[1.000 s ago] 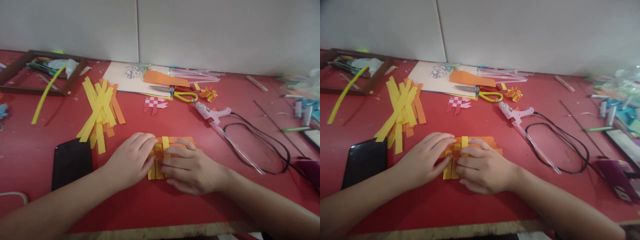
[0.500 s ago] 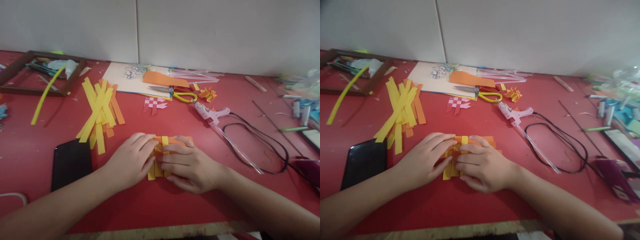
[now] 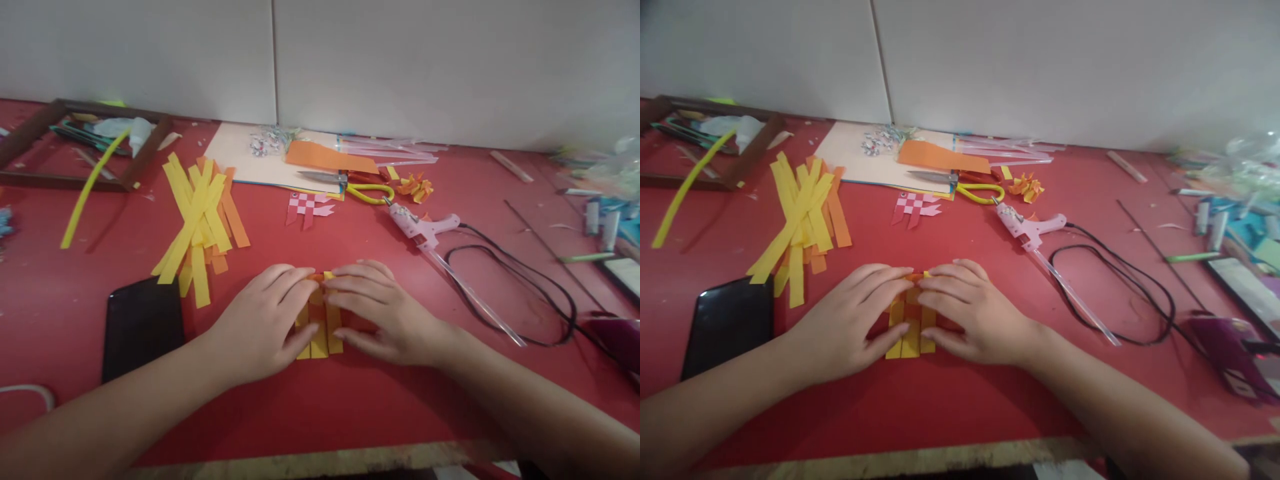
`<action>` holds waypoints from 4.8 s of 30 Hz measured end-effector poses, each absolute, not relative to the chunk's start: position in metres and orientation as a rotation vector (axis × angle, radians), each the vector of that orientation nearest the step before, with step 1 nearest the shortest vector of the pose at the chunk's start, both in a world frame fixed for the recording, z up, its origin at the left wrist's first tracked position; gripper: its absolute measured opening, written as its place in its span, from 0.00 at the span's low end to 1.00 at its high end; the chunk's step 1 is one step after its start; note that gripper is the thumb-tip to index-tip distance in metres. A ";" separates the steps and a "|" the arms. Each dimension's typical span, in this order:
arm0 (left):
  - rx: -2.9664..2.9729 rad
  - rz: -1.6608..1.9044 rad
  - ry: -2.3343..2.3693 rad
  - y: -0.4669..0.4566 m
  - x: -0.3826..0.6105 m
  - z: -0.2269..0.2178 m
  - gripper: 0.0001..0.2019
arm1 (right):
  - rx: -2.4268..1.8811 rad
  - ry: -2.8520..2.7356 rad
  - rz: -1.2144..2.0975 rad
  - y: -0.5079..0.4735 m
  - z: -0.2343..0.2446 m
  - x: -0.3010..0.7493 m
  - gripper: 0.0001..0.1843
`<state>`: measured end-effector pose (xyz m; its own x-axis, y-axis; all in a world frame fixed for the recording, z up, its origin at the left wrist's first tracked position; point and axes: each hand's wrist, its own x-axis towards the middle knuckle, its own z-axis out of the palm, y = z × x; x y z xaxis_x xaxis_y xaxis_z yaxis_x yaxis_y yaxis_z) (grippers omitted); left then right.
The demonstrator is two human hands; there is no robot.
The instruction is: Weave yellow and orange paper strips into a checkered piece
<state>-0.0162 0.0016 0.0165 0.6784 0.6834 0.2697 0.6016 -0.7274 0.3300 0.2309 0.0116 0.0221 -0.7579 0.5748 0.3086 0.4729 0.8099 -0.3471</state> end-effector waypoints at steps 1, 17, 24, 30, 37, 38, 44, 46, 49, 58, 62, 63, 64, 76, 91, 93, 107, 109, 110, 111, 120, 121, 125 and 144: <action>2.686 0.558 1.024 0.001 -0.016 0.016 0.21 | -0.834 -2.607 0.350 0.013 0.022 0.234 0.22; 2.720 0.533 0.990 0.002 -0.016 0.014 0.17 | -0.907 -2.598 0.341 0.027 0.016 0.249 0.13; 2.789 0.648 0.950 0.003 -0.013 0.019 0.14 | -0.906 -2.563 0.201 0.022 0.018 0.241 0.13; 2.785 0.698 0.950 0.006 -0.015 0.017 0.11 | -0.857 -2.575 0.172 0.020 0.012 0.233 0.14; 2.818 0.708 0.898 0.007 -0.014 0.014 0.11 | -0.851 -2.570 0.190 0.020 0.011 0.232 0.14; 2.822 0.709 0.892 0.007 -0.014 0.014 0.12 | -0.857 -2.567 0.193 0.020 0.011 0.231 0.14; 2.860 0.676 0.894 0.007 -0.014 0.015 0.12 | -0.883 -2.564 0.203 0.019 0.010 0.228 0.15; 2.882 0.669 0.883 0.007 -0.014 0.016 0.12 | -0.896 -2.562 0.212 0.018 0.010 0.227 0.14; 2.900 0.659 0.883 0.007 -0.013 0.015 0.13 | -0.902 -2.563 0.221 0.018 0.009 0.226 0.14; 2.922 0.577 0.908 0.005 -0.013 0.017 0.12 | -0.906 -2.574 0.248 0.019 0.010 0.226 0.13; 2.923 0.573 0.920 0.004 -0.012 0.018 0.13 | -0.897 -2.553 0.263 0.017 0.011 0.225 0.12; 2.920 0.567 0.922 0.004 -0.012 0.018 0.13 | -0.890 -2.542 0.261 0.017 0.011 0.224 0.12; 2.918 0.561 0.923 0.004 -0.012 0.018 0.13 | -0.883 -2.532 0.258 0.016 0.011 0.224 0.12; 2.952 0.546 0.925 0.003 -0.012 0.016 0.13 | -0.924 -2.514 0.229 0.018 0.009 0.230 0.11; 2.635 0.738 1.120 0.009 -0.016 0.037 0.10 | -1.119 -2.094 0.126 0.033 0.027 0.259 0.12; 2.555 0.705 1.218 0.014 -0.022 0.049 0.10 | -1.080 -2.144 0.086 0.031 0.026 0.257 0.11; 2.534 0.244 1.352 0.029 -0.045 0.047 0.04 | -0.683 -2.677 0.220 0.003 0.016 0.211 0.18; 2.532 0.199 1.330 0.023 -0.040 0.045 0.06 | -0.659 -2.720 0.244 0.002 0.015 0.211 0.18; 2.546 0.202 1.344 0.020 -0.039 0.043 0.08 | -0.657 -2.738 0.252 0.002 0.014 0.211 0.19; 2.573 0.220 1.369 0.018 -0.039 0.041 0.08 | -0.660 -2.755 0.259 0.002 0.014 0.211 0.19; 2.680 0.331 1.399 0.011 -0.044 0.028 0.09 | -0.688 -2.939 0.410 0.007 0.015 0.212 0.27; 2.684 0.333 1.394 0.011 -0.044 0.028 0.09 | -0.688 -2.957 0.429 0.008 0.016 0.212 0.28; 2.687 0.326 1.380 0.011 -0.046 0.028 0.10 | -0.705 -2.981 0.479 0.010 0.018 0.213 0.30; 2.740 0.304 1.355 0.008 -0.053 0.027 0.05 | -0.675 -2.924 0.543 0.011 0.018 0.216 0.32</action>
